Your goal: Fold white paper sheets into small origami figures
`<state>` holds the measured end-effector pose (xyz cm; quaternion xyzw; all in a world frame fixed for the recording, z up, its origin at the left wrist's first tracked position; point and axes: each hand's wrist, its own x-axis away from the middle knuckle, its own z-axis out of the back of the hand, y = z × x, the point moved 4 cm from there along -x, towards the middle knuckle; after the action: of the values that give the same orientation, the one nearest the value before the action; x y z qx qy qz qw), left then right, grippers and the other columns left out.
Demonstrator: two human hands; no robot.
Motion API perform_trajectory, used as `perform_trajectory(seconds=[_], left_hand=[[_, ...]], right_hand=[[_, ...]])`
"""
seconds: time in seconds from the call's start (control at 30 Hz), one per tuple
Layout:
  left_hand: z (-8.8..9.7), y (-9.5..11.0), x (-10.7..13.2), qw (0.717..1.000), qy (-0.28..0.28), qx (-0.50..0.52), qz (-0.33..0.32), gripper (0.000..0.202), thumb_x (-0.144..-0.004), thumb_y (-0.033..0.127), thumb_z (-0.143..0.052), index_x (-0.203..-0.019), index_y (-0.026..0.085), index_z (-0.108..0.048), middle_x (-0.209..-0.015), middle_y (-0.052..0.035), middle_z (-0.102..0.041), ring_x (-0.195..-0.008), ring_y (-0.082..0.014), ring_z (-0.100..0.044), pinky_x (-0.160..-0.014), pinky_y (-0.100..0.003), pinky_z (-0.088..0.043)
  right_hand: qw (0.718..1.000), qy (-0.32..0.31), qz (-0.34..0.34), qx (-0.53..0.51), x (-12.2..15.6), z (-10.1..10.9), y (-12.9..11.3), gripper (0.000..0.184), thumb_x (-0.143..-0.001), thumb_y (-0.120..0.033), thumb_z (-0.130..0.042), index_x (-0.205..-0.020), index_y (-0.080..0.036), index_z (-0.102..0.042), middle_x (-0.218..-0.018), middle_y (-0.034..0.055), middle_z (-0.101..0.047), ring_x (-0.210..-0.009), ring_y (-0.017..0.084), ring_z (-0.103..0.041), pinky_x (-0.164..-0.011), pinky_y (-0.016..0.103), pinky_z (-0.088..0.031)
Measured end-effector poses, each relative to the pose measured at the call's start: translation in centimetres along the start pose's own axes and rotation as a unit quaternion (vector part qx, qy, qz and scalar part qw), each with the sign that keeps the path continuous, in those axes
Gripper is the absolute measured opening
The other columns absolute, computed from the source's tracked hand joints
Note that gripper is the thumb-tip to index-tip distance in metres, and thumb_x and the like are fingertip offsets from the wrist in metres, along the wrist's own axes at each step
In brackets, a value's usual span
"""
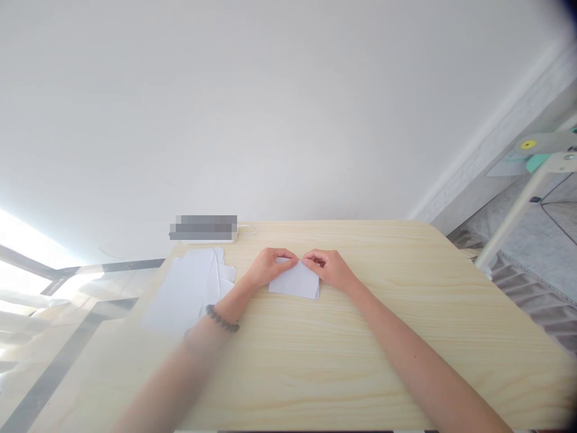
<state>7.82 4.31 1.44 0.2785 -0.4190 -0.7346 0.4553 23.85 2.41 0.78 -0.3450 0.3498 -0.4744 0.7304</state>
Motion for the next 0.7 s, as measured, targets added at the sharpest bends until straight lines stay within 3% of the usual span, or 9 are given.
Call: perform_trajectory(seconds=[0.37, 0.7], left_hand=[[-0.1, 0.1, 0.1, 0.999, 0.036, 0.008, 0.028, 0.036, -0.069, 0.046, -0.052, -0.078, 0.015, -0.067, -0.080, -0.0038, -0.066, -0.072, -0.0181, -0.058, -0.060, -0.024, -0.043], [0.2, -0.5, -0.2, 0.996, 0.044, 0.066, 0.051, 0.036, -0.068, 0.048, -0.055, -0.078, 0.015, -0.067, -0.074, -0.0036, -0.066, -0.061, -0.0145, -0.056, -0.051, -0.022, -0.041]], right_hand=[[1.000, -0.003, 0.007, -0.004, -0.1, -0.1, -0.3, 0.018, -0.076, -0.030, -0.046, -0.076, -0.017, -0.058, -0.070, 0.0008, -0.058, -0.062, 0.010, -0.049, -0.056, 0.022, -0.038], [0.990, -0.031, -0.078, -0.110, 0.0, 0.7, 0.6, 0.025, -0.077, -0.026, -0.043, -0.089, -0.018, -0.063, -0.074, 0.0026, -0.062, -0.059, 0.012, -0.056, -0.057, 0.025, -0.047]])
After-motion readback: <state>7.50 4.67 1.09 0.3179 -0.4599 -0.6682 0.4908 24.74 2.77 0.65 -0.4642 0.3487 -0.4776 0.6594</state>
